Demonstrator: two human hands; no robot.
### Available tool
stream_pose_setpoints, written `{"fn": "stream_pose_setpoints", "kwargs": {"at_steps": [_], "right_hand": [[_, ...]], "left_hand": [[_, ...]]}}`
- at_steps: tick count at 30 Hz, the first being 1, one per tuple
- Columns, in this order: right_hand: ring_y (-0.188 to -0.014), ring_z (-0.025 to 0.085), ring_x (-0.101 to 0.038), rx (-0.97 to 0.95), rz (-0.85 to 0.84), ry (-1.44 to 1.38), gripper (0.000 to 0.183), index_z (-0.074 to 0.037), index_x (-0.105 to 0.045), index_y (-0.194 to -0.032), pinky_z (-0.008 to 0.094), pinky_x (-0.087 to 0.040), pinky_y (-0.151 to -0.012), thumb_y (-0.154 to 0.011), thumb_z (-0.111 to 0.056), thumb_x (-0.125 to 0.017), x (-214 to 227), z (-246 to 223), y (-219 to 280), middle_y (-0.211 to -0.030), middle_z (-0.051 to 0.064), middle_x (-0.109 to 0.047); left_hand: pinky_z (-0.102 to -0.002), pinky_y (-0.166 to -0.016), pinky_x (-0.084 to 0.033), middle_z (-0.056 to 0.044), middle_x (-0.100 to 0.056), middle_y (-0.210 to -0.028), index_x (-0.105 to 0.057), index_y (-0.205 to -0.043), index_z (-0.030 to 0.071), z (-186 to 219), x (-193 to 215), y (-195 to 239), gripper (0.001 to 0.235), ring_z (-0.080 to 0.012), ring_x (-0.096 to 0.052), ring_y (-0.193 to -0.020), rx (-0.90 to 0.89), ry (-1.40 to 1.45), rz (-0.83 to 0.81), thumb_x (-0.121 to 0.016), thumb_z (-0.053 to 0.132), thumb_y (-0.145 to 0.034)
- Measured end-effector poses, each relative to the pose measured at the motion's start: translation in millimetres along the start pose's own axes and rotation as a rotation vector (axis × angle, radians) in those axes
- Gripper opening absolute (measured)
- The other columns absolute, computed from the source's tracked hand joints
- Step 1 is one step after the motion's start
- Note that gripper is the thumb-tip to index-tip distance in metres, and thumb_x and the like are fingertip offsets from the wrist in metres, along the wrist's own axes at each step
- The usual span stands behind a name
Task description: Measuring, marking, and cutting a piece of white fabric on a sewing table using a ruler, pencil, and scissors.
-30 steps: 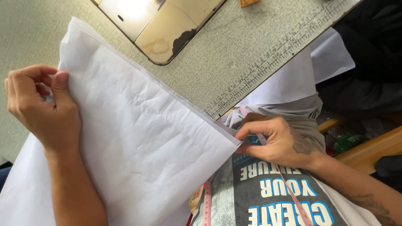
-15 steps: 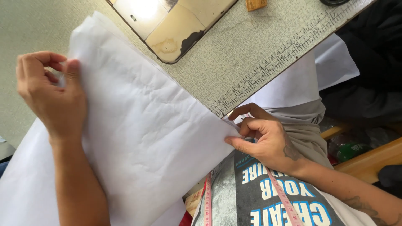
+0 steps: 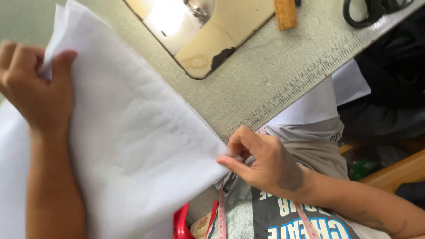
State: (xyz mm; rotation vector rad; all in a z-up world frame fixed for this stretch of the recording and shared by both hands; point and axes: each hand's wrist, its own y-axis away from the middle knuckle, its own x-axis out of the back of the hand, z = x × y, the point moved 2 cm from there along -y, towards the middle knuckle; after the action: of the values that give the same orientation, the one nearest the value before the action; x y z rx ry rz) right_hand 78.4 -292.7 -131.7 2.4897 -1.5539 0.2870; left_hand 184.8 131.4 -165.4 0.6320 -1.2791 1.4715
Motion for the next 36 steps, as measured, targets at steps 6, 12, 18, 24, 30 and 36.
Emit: {"fn": "stream_pose_setpoints", "kwargs": {"at_steps": [6,12,18,24,30,36], "right_hand": [[-0.063,0.017,-0.054,0.165,-0.114,0.322,0.037,-0.017,-0.064,-0.134,0.029,-0.047,-0.062,-0.097,-0.018,-0.068,-13.5,-7.4,-28.5,-0.083,0.000,-0.054],[-0.058,0.014,-0.043,0.191,-0.172,0.368,0.039,-0.014,-0.069,-0.134,0.027,-0.040,-0.055,-0.096,-0.023,-0.069,-2.0,-1.2,-23.2,-0.072,-0.003,-0.042],[-0.059,0.012,-0.043,0.242,-0.189,0.347,0.041,-0.010,-0.068,-0.134,0.024,-0.040,-0.056,-0.094,-0.017,-0.073,5.4,-4.3,-19.4,-0.072,-0.004,-0.044],[-0.058,0.011,-0.040,0.263,-0.122,0.403,0.040,-0.011,-0.068,-0.134,0.025,-0.038,-0.054,-0.095,-0.018,-0.072,5.9,1.5,-12.9,-0.070,-0.004,-0.043],[-0.056,0.011,-0.036,0.242,-0.061,0.340,0.032,-0.008,-0.075,-0.122,0.025,-0.032,-0.050,-0.091,-0.012,-0.078,3.9,-4.0,-18.3,-0.069,-0.003,-0.039],[-0.054,0.011,-0.037,0.279,-0.103,0.421,0.022,-0.010,-0.078,-0.112,0.025,-0.033,-0.046,-0.091,-0.015,-0.077,8.0,-8.7,-25.4,-0.068,-0.004,-0.040]], "left_hand": [[-0.044,-0.070,-0.035,-0.009,-0.054,-0.093,-0.060,-0.093,0.000,-39.7,-19.1,-41.7,0.069,-0.0268,-0.049,-0.081,-0.036,-0.071,0.048,-0.112,0.035,-0.122],[-0.044,-0.080,-0.047,-0.012,-0.070,-0.100,-0.071,-0.105,-0.001,-3.0,-16.2,-44.0,0.023,-0.0330,-0.062,-0.093,-0.135,0.018,0.104,-0.089,0.011,-0.113],[-0.035,-0.076,-0.042,0.000,-0.064,-0.084,-0.069,-0.089,0.009,-1.9,-20.8,-39.8,0.031,-0.0188,-0.053,-0.080,0.152,0.177,0.077,-0.096,0.015,-0.103],[-0.034,-0.069,-0.039,0.005,-0.060,-0.077,-0.066,-0.083,0.015,1.9,-25.2,-50.2,0.042,-0.0139,-0.050,-0.074,0.323,0.150,-0.029,-0.095,0.031,-0.107],[-0.041,-0.074,-0.043,-0.001,-0.063,-0.085,-0.072,-0.100,0.014,13.1,-35.6,-43.6,0.020,-0.0243,-0.058,-0.080,0.142,-0.031,0.166,-0.091,0.015,-0.103],[-0.045,-0.070,-0.045,0.005,-0.066,-0.083,-0.066,-0.089,0.019,-3.1,-56.7,-58.4,0.037,-0.0239,-0.062,-0.076,0.230,-0.178,0.188,-0.093,0.040,-0.103]]}}
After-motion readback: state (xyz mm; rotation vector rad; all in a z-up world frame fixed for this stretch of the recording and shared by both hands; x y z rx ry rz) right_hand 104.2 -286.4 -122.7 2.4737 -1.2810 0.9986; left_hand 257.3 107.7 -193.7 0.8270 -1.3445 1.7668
